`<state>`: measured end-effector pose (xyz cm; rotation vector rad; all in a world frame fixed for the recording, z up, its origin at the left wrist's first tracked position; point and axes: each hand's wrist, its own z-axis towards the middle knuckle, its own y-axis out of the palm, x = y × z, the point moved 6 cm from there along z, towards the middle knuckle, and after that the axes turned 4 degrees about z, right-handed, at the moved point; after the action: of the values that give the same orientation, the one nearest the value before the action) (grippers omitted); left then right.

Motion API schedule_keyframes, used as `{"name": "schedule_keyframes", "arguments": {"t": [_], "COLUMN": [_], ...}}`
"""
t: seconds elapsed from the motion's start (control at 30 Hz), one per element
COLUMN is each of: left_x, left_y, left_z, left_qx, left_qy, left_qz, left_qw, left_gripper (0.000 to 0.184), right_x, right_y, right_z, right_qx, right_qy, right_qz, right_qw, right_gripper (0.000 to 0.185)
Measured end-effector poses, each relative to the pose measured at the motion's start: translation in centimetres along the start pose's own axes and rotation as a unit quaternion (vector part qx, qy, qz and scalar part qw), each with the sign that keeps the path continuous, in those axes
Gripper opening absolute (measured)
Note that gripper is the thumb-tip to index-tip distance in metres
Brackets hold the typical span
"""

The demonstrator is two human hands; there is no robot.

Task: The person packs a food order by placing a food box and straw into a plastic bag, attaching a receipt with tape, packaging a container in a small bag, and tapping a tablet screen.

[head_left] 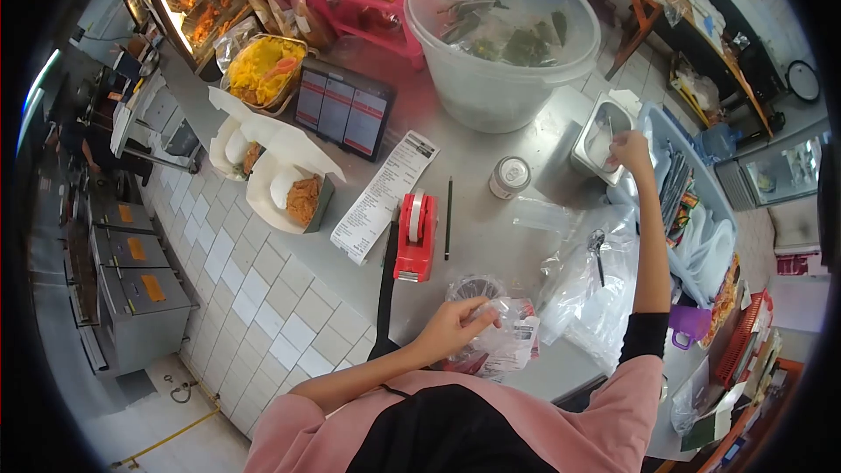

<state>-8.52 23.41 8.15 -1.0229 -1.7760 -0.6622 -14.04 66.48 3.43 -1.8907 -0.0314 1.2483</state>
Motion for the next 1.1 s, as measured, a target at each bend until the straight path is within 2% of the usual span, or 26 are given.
{"name": "schedule_keyframes", "arguments": {"t": [0.07, 0.1, 0.17, 0.23, 0.3, 0.33, 0.37, 0.4, 0.47, 0.57, 0.6, 0.67, 0.73, 0.77, 0.8, 0.83, 0.87, 0.9, 0.93, 0.97, 1.0, 1.1], "left_x": [-0.8, -0.9, -1.1, 0.1, 0.4, 0.8, 0.9, 0.0, -0.6, -0.1, 0.7, 1.7, 1.8, 1.7, 1.1, 0.1, -0.9, -1.2, -1.7, 0.5, 1.1, 0.8], "left_y": [0.3, 0.4, 0.7, 0.7, 1.3, 1.4, 1.4, 1.4, 1.4, 1.5, 1.4, 1.3, 0.9, 1.0, 0.7, 0.5, 0.3, -0.3, -0.4, 0.4, 0.4, 0.5], "left_z": [0.2, 0.4, 0.9, 1.0, 0.8, 1.0, 1.0, 1.0, 1.2, 0.5, 0.0, -0.7, -1.1, -1.2, -1.1, -0.9, -0.5, 0.0, 0.3, -0.4, -0.5, 0.7], "left_qx": [-0.013, -0.016, -0.026, -0.032, -0.039, -0.019, -0.001, 0.0, -0.003, -0.026, -0.027, -0.039, -0.04, -0.051, -0.022, -0.006, 0.01, 0.041, 0.016, -0.037, -0.019, -0.025], "left_qy": [-0.06, -0.053, -0.068, -0.065, -0.066, -0.019, 0.028, 0.031, 0.099, 0.077, 0.083, 0.015, 0.014, 0.006, 0.0, 0.002, 0.03, 0.096, 0.079, 0.088, 0.061, 0.107], "left_qz": [-0.117, -0.12, -0.224, -0.219, -0.209, -0.206, -0.203, -0.202, -0.026, -0.04, -0.038, -0.08, -0.084, -0.086, -0.047, 0.002, 0.004, 0.114, 0.126, 0.025, 0.044, 0.044], "left_qw": [0.991, 0.991, 0.972, 0.973, 0.975, 0.978, 0.979, 0.979, 0.995, 0.996, 0.995, 0.996, 0.996, 0.995, 0.999, 1.0, 0.999, 0.988, 0.989, 0.995, 0.997, 0.993], "left_gripper": [0.026, 0.026, 0.027, 0.026, 0.026, 0.026, 0.026, 0.026, 0.03, 0.036, 0.036, 0.037, 0.041, 0.044, 0.05, 0.055, 0.063, 0.064, 0.055, 0.045, 0.037, 0.027], "right_x": [-0.4, -2.2, -7.4, -9.9, -11.8, -12.0, -12.9, -12.2, -11.2, -10.7, -10.9, -11.0, -11.7, -11.5, -11.2, -10.9, -10.2, -9.2, -8.3, -8.8, -9.3, -7.8], "right_y": [-1.3, -1.7, -1.1, 1.3, 3.6, 4.5, 4.6, 5.0, 5.7, 7.9, 8.5, 9.3, 9.0, 9.2, 9.1, 8.9, 8.6, 8.8, 8.7, 8.0, 7.5, 7.9], "right_z": [-2.4, -5.0, -11.7, -18.3, -24.9, -27.8, -29.8, -31.4, -33.6, -35.2, -35.5, -35.7, -36.2, -36.5, -36.6, -37.0, -37.5, -37.5, -37.8, -38.3, -38.8, -39.5], "right_qx": [0.002, 0.008, -0.05, -0.082, -0.129, -0.117, -0.106, -0.056, 0.025, 0.074, 0.078, 0.083, 0.088, 0.061, 0.049, 0.044, 0.06, 0.054, 0.053, 0.053, 0.051, 0.12], "right_qy": [0.007, -0.004, -0.055, -0.039, -0.026, -0.003, -0.042, -0.04, -0.01, 0.023, 0.017, 0.014, -0.004, 0.039, 0.077, 0.061, 0.048, 0.016, -0.005, 0.002, 0.016, -0.016], "right_qz": [0.116, 0.163, 0.28, 0.354, 0.325, 0.321, 0.306, 0.325, 0.35, 0.39, 0.39, 0.434, 0.44, 0.441, 0.444, 0.421, 0.398, 0.386, 0.37, 0.365, 0.359, 0.321], "right_qw": [0.993, 0.987, 0.957, 0.931, 0.937, 0.94, 0.945, 0.943, 0.936, 0.917, 0.917, 0.897, 0.894, 0.895, 0.891, 0.904, 0.914, 0.921, 0.928, 0.93, 0.932, 0.939], "right_gripper": [0.017, 0.016, 0.011, 0.008, 0.004, 0.004, 0.007, 0.009, 0.01, 0.011, 0.011, 0.011, 0.01, 0.009, 0.008, 0.007, 0.008, 0.01, 0.012, 0.012, 0.012, 0.013]}}
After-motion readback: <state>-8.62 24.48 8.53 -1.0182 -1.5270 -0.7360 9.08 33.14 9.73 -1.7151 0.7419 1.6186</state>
